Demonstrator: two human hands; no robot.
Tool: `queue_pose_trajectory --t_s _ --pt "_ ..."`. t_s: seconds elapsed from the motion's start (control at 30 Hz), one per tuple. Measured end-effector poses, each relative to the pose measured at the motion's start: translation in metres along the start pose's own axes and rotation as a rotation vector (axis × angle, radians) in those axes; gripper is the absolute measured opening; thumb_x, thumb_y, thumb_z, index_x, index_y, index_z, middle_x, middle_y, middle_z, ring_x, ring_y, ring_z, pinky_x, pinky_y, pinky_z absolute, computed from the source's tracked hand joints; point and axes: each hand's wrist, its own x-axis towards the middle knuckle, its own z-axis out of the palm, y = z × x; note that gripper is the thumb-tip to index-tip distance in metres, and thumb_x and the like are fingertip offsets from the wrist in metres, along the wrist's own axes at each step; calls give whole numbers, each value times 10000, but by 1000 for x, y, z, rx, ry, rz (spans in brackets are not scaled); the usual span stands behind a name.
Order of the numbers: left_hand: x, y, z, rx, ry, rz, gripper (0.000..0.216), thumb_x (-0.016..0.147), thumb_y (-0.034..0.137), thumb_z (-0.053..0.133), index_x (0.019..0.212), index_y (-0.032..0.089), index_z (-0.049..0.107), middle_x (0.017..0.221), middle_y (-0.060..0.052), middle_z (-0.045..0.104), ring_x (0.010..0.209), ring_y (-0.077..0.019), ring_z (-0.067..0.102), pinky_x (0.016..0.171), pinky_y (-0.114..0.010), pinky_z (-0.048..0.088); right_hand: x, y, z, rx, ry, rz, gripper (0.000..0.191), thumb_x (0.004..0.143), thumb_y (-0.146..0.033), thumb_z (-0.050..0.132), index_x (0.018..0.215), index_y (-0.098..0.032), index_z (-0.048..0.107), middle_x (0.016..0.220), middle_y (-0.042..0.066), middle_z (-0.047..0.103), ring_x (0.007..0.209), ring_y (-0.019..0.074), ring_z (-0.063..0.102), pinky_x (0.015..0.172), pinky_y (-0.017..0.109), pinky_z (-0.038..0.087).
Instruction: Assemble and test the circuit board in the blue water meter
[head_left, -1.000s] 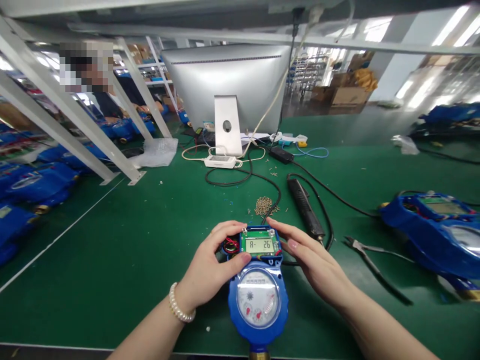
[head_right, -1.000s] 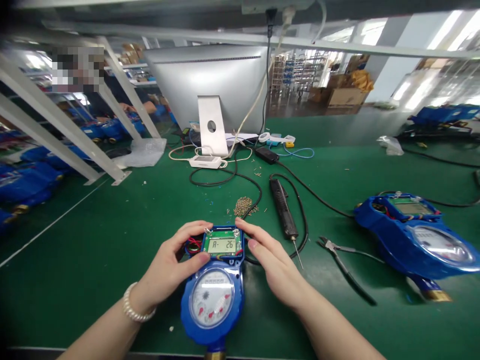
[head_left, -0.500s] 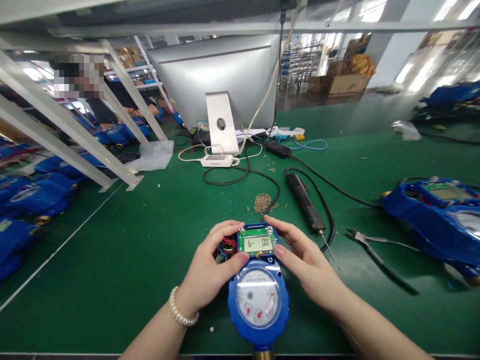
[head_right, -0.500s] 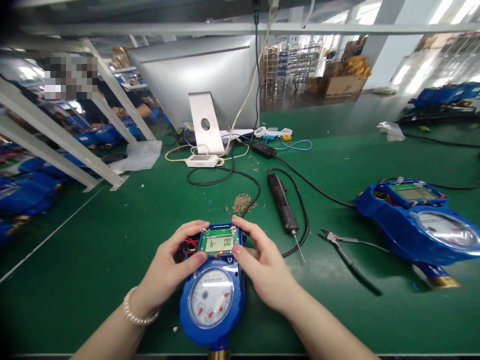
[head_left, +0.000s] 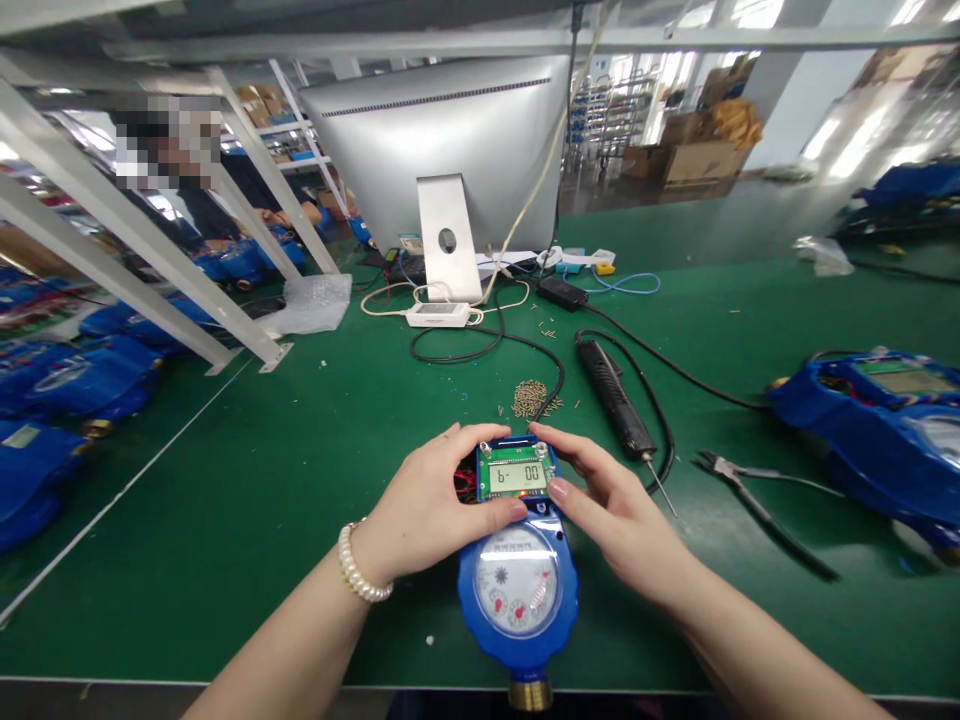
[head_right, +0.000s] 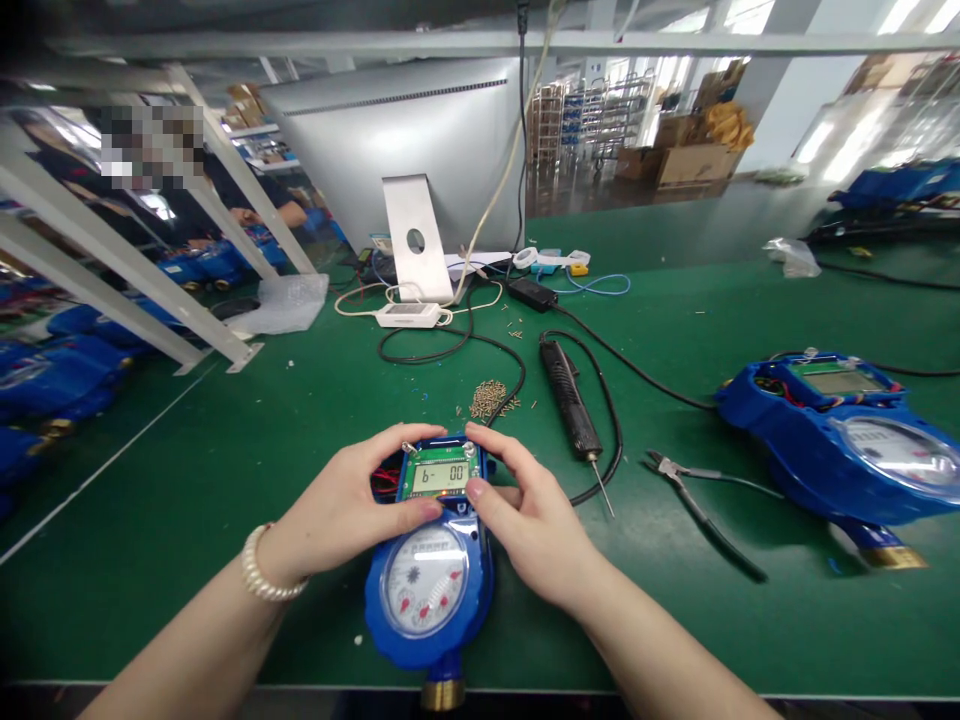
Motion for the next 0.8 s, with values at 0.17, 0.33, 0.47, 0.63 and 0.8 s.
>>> queue_pose_trajectory --t_s 0.17,0.33,0.47,0.63,0.8 --pt "4 -2 0 -4 -8 21 573 684 402 757 1206 275 556 1152 6 651 1018 -204 624 896 -318 502 2 2 0 30 -19 5 465 854 -320 592 1295 -244 466 1351 70 527 1217 229 514 1003 392 467" --pt "7 -9 -1 74 54 135 588 665 401 763 1191 204 591 1139 -48 665 1013 -233 632 904 -334 506 1 5 -3 59 -55 -47 432 888 -313 543 1312 -272 471 1419 35 460 1287 204 446 1090 394 375" --pt "6 -16 3 32 109 214 592 656 368 779 1194 204 594 1162 -58 656 1045 -239 623 918 -326 508 -4 6 -3 113 -76 -61 474 897 -316 529 1356 -290 414 1451 33 418 1316 211 411 1087 411 382" --pt "3 -26 9 -66 191 221 567 652 355 789 1164 197 605 1096 -60 679 969 -235 653 899 -330 525 -7 7 -7 -50 -53 -140 491 906 -315 520 1378 -294 390 1488 31 355 1342 224 368 1134 461 299" --pt "2 -29 12 -99 234 237 566 650 346 792 1155 171 609 1090 -73 681 964 -237 653 883 -316 534 -10 3 -8 -270 25 -230 441 897 -296 527 1331 -272 458 1394 37 484 1296 211 426 1132 442 302"
